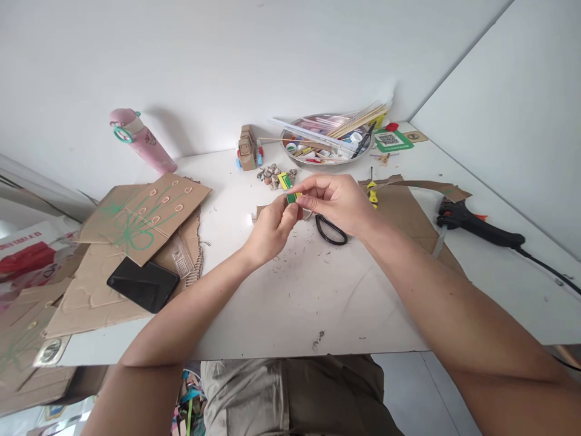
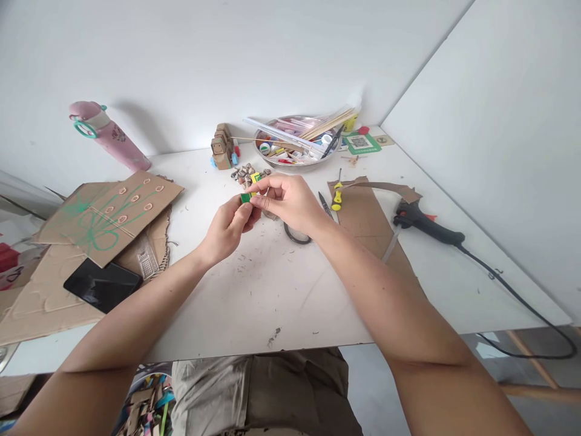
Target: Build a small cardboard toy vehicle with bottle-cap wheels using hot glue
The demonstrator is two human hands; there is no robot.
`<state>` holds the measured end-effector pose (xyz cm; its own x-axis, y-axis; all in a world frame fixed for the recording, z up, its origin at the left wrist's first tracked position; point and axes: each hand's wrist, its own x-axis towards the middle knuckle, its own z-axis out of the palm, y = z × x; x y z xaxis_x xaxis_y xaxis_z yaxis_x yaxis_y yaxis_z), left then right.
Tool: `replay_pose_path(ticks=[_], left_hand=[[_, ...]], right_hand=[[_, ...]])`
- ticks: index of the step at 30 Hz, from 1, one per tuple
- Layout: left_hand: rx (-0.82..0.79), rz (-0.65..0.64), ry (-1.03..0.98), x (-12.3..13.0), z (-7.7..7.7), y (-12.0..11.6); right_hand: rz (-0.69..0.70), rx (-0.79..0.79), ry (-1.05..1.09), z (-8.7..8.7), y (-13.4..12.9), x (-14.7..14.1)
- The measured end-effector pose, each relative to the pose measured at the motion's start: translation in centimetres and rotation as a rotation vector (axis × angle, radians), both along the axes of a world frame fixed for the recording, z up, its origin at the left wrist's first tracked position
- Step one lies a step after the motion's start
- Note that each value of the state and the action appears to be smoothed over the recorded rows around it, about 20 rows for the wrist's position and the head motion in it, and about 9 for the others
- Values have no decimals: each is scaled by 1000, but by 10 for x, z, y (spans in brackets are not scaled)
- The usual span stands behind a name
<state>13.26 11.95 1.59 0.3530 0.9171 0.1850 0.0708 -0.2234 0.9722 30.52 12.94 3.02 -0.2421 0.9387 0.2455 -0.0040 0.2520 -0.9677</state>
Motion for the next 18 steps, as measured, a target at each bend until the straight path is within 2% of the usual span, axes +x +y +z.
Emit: replay_pose_path(ticks=[5, 13, 18], left_hand=[[34, -15, -2, 1, 0, -3], [85, -52, 116, -4, 1, 2], [229, -74, 140, -5, -3, 4]], right_hand=[[29, -47, 84, 1, -2, -2], [85, -81, 55, 4, -3, 1], [164, -34, 23, 11, -6, 2]])
